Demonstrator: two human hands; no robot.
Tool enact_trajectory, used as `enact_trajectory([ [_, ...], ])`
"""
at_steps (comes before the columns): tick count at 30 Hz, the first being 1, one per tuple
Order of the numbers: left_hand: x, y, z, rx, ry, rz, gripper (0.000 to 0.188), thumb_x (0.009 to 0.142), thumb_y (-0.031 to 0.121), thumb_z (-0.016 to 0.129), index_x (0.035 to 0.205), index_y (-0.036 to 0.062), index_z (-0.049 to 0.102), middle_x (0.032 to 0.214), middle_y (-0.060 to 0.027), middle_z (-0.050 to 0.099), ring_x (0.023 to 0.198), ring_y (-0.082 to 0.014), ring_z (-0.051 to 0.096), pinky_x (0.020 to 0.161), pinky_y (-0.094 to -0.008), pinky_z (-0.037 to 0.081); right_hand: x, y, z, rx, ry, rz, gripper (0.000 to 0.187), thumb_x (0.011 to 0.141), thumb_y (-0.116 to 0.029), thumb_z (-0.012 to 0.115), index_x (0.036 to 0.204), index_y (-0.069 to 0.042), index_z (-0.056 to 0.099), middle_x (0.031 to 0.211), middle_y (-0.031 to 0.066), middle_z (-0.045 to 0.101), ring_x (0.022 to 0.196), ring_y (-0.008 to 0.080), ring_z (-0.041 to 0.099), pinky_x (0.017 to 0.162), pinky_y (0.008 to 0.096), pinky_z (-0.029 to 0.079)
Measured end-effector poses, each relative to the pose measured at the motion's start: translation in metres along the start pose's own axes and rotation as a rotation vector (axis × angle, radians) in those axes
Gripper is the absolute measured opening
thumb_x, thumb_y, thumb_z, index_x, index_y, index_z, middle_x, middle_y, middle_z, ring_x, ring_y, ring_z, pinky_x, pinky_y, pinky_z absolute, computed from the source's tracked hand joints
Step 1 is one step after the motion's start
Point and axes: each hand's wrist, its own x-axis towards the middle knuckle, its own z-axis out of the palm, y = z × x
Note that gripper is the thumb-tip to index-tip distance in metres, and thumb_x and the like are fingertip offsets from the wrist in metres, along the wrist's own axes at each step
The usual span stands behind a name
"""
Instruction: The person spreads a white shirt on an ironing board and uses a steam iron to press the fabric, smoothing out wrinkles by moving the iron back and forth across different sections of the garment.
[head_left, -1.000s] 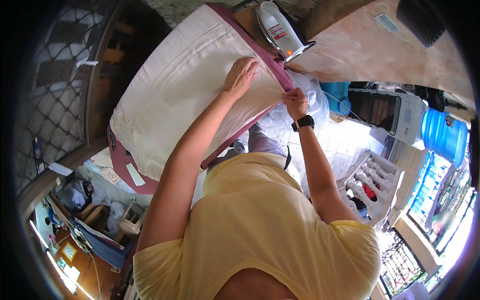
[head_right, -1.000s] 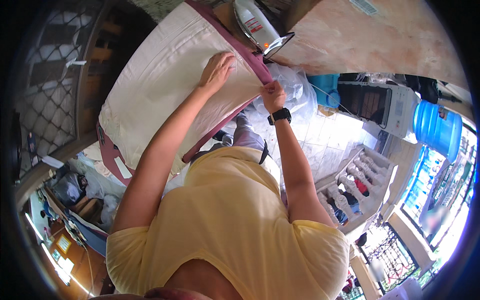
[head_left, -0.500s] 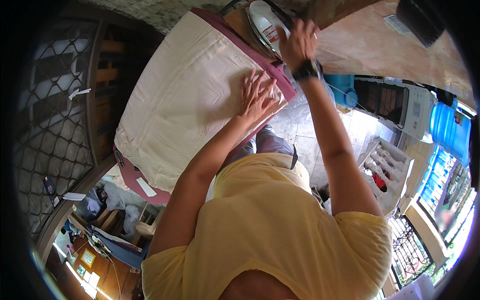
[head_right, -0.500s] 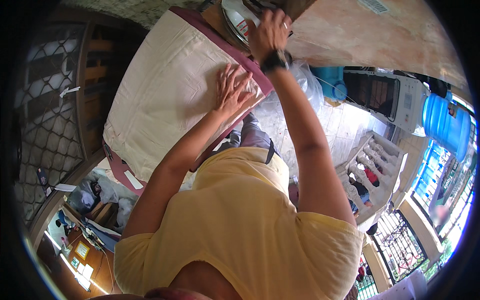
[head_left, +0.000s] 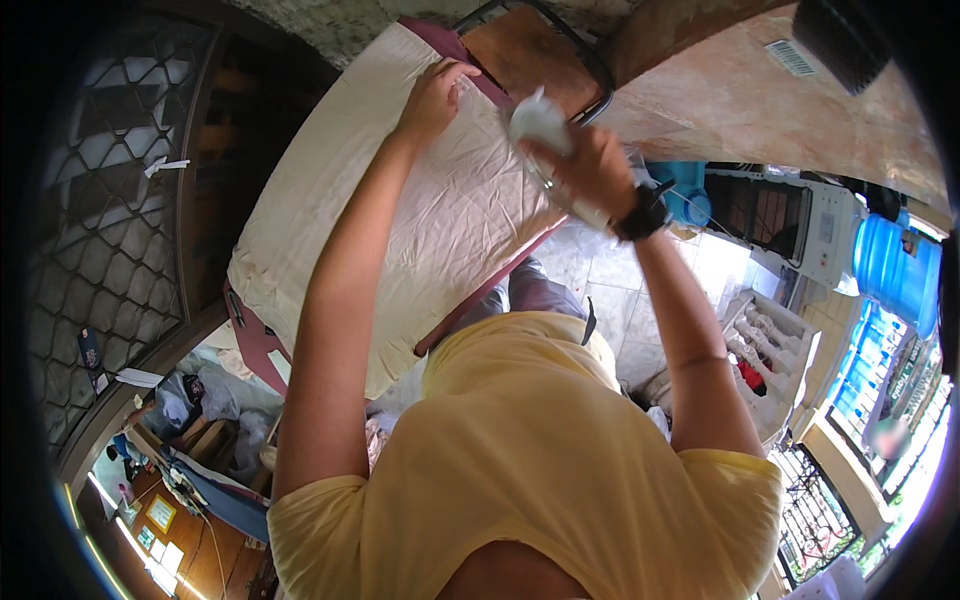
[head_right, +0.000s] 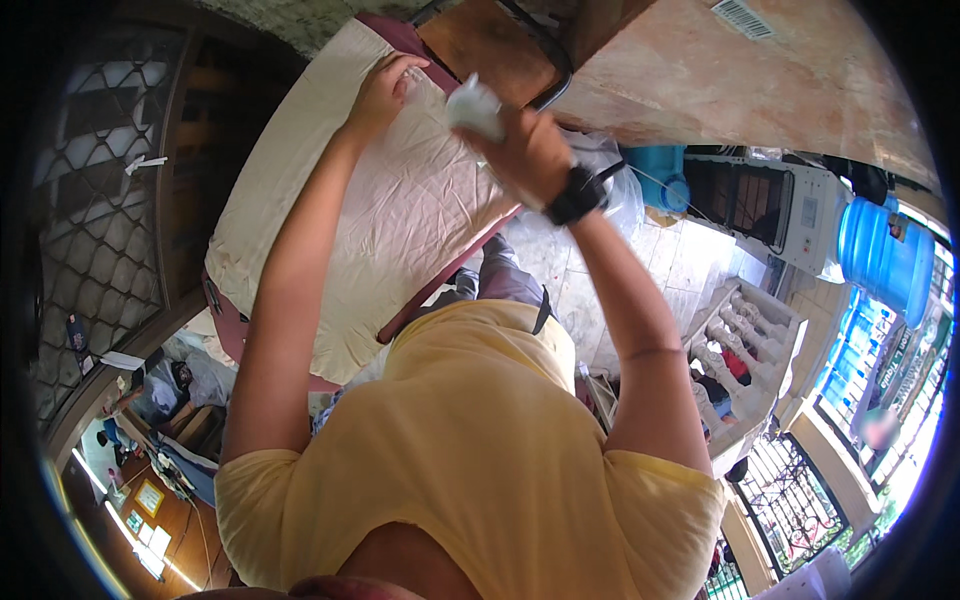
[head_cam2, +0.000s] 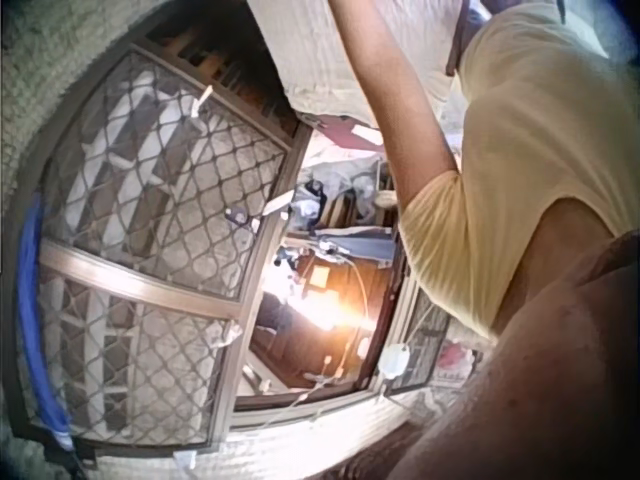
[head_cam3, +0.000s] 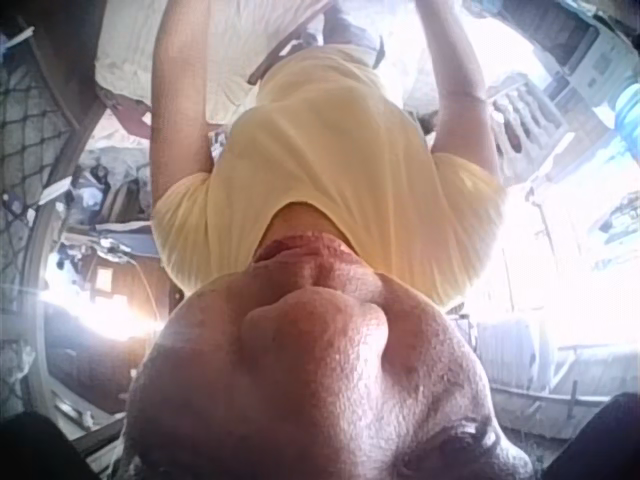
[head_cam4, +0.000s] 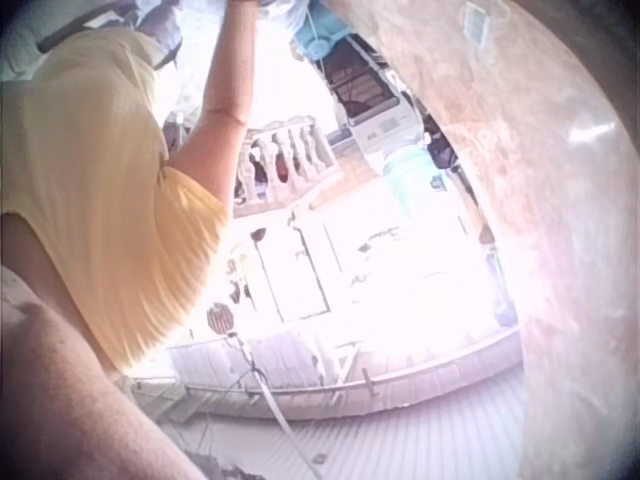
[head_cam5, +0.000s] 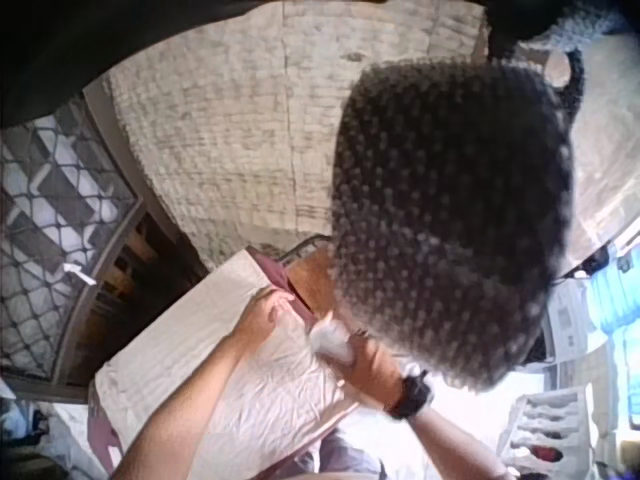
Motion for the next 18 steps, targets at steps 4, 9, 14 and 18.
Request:
enact_trajectory([
  [4, 0.021, -0.037, -0.002, 0.388, -0.21, 0.15, 0.03, 0.077, 0.001, 0.07, 0.104, 0.0086, 0.064, 0.112, -0.0077, 0.06, 0.112, -0.0275, 0.054, 0.097, -0.0401, 0.043, -0.056, -0.022, 0.043, -0.125, -0.012, 0.013, 0.057, 0.082, -0.057, 0.067, 0.089, -0.001, 0.064, 0.073, 0.0227, 0.066, 0.069, 0.0399, 0.066, 0.058, 0.0482, 0.053],
  [9, 0.047, -0.023, -0.017, 0.534, -0.461, 0.093, 0.028, 0.075, 0.008, 0.075, 0.095, 0.0092, 0.057, 0.106, -0.0061, 0.054, 0.111, -0.0269, 0.05, 0.094, -0.0408, 0.042, -0.083, 0.002, 0.044, -0.201, -0.017, 0.176, 0.048, 0.081, -0.048, 0.074, 0.085, -0.002, 0.061, 0.072, 0.0213, 0.067, 0.066, 0.0403, 0.066, 0.058, 0.0469, 0.054],
  [14, 0.047, -0.03, -0.015, 0.603, -0.478, 0.169, 0.029, 0.074, 0.013, 0.078, 0.089, 0.0093, 0.053, 0.108, -0.0057, 0.054, 0.115, -0.0275, 0.049, 0.092, -0.0468, 0.04, -0.088, 0.022, 0.05, -0.179, 0.113, 0.122, 0.05, 0.081, -0.048, 0.075, 0.084, -0.001, 0.059, 0.071, 0.022, 0.066, 0.064, 0.0399, 0.066, 0.054, 0.0455, 0.053],
  [18, 0.064, -0.033, -0.02, 0.578, -0.66, -0.041, 0.031, 0.073, 0.023, 0.08, 0.086, 0.0096, 0.055, 0.11, -0.0031, 0.057, 0.117, -0.0256, 0.051, 0.094, -0.0493, 0.038, -0.063, 0.016, 0.056, -0.204, 0.075, 0.147, 0.049, 0.081, -0.047, 0.074, 0.086, -0.001, 0.058, 0.069, 0.0211, 0.066, 0.064, 0.0405, 0.066, 0.054, 0.0459, 0.053],
])
